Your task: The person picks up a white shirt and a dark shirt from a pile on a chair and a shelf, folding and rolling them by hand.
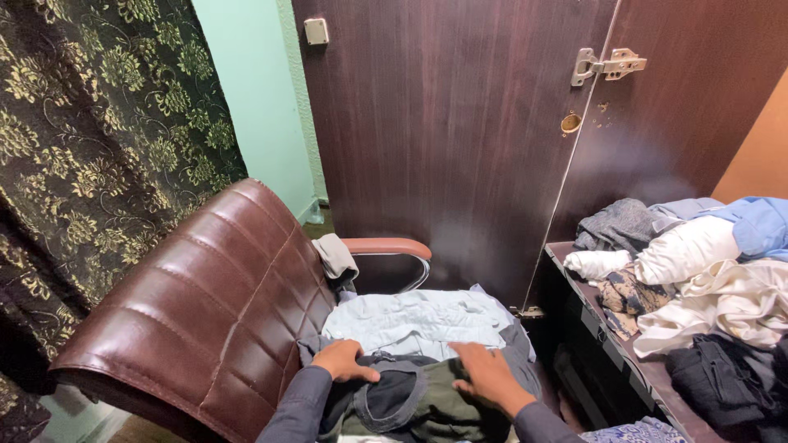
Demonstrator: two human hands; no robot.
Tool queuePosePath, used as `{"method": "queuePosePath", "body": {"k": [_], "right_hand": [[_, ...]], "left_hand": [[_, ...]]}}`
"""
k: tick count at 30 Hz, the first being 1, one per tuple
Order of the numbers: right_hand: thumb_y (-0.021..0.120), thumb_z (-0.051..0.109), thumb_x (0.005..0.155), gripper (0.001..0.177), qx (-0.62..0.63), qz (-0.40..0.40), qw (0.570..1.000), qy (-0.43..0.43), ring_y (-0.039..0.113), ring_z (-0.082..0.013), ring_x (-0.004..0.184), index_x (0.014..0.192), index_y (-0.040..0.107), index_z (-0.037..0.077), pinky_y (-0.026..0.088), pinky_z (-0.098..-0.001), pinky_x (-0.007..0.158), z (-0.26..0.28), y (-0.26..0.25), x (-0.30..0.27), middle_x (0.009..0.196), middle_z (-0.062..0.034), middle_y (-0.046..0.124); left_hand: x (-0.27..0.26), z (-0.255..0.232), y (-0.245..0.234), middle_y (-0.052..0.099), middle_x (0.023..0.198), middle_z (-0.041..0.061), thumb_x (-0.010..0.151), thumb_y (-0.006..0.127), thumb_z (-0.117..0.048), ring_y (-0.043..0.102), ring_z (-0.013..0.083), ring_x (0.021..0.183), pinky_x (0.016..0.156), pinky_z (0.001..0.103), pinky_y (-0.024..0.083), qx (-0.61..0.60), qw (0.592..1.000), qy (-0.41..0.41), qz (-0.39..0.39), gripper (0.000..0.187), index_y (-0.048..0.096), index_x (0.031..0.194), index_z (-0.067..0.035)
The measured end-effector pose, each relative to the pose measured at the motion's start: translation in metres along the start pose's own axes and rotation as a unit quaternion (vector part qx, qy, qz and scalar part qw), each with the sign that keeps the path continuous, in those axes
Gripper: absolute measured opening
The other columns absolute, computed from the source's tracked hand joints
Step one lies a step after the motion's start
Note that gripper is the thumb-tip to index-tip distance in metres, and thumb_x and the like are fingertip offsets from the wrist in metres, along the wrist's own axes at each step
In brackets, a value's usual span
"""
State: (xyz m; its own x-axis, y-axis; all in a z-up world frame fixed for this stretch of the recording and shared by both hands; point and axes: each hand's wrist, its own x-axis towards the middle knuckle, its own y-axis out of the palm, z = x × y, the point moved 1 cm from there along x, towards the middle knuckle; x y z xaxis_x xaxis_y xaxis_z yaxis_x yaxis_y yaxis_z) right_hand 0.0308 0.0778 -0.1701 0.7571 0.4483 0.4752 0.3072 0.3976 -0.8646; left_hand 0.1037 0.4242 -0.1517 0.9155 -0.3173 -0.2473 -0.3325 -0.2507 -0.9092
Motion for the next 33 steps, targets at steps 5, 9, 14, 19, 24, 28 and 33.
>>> {"method": "queuePosePath", "body": {"k": [5,9,14,19,24,28,33], "right_hand": [[0.074,0.030,0.085,0.063,0.052,0.214,0.967,0.125,0.057,-0.0245,0.107,0.143,0.049,0.027,0.036,-0.0447,0.095,0.004,0.000,0.002,0.103,-0.0038,0.068],[0.069,0.033,0.092,0.026,0.049,0.212,0.961,0.170,0.065,-0.0272,0.094,0.116,0.065,0.023,0.039,-0.0407,0.096,0.015,-0.023,0.008,0.087,-0.0057,0.072],[0.064,0.029,0.092,0.025,0.051,0.099,0.977,0.184,0.065,-0.0378,0.088,0.116,0.065,0.020,0.047,-0.0488,0.080,0.018,-0.070,0.027,0.085,-0.0154,0.071],[0.066,0.024,0.090,0.020,0.038,0.035,0.994,0.096,0.067,-0.0417,0.091,0.108,0.069,0.016,0.051,-0.0528,0.074,-0.003,-0.112,0.030,0.093,-0.0184,0.073],[0.065,0.028,0.091,0.017,-0.079,0.109,0.986,0.097,0.069,-0.0388,0.085,0.105,0.067,0.019,0.053,-0.0510,0.073,-0.015,-0.163,0.046,0.085,-0.0135,0.072],[0.065,0.033,0.092,0.018,-0.115,0.097,0.986,0.064,0.068,-0.0398,0.081,0.103,0.064,0.018,0.052,-0.0523,0.068,-0.014,-0.198,0.064,0.082,-0.0143,0.071],[0.063,0.042,0.094,0.029,-0.177,0.083,0.979,0.063,0.069,-0.0410,0.083,0.105,0.056,0.016,0.052,-0.0536,0.069,-0.022,-0.245,0.089,0.084,-0.0150,0.071]], "left_hand": [[-0.039,-0.022,-0.017,0.051,0.142,0.010,0.056,0.096,-0.053,0.043,0.0337,0.138,0.109,0.054,0.036,0.087,0.992,0.011,0.092,0.099,0.054,0.141,-0.025],[-0.044,-0.026,-0.016,0.057,0.128,0.005,0.073,0.086,-0.041,0.045,0.0287,0.133,0.110,0.056,0.031,0.164,0.986,0.015,-0.037,0.054,0.067,0.120,-0.023],[-0.022,-0.015,-0.011,0.060,0.116,0.008,0.084,0.075,-0.029,0.054,0.0309,0.118,0.094,0.049,0.043,0.152,0.959,0.086,-0.223,0.033,0.066,0.113,-0.018],[0.005,0.003,0.004,0.072,0.103,0.016,0.089,0.071,-0.028,0.066,0.0370,0.102,0.086,0.047,0.050,-0.055,0.983,0.080,-0.158,0.035,0.061,0.118,-0.011],[0.016,-0.001,-0.006,0.070,0.109,0.018,0.079,0.076,-0.027,0.068,0.0361,0.106,0.093,0.044,0.053,-0.052,0.987,0.115,-0.096,0.041,0.065,0.117,-0.014],[-0.001,-0.024,-0.062,0.070,0.110,0.020,0.081,0.068,-0.020,0.067,0.0411,0.105,0.092,0.052,0.053,0.046,0.972,-0.009,-0.232,0.030,0.071,0.110,-0.015],[-0.017,-0.041,-0.132,0.072,0.111,0.021,0.084,0.061,-0.020,0.069,0.0436,0.104,0.090,0.056,0.055,0.071,0.932,-0.071,-0.347,0.024,0.074,0.103,-0.013]]}}
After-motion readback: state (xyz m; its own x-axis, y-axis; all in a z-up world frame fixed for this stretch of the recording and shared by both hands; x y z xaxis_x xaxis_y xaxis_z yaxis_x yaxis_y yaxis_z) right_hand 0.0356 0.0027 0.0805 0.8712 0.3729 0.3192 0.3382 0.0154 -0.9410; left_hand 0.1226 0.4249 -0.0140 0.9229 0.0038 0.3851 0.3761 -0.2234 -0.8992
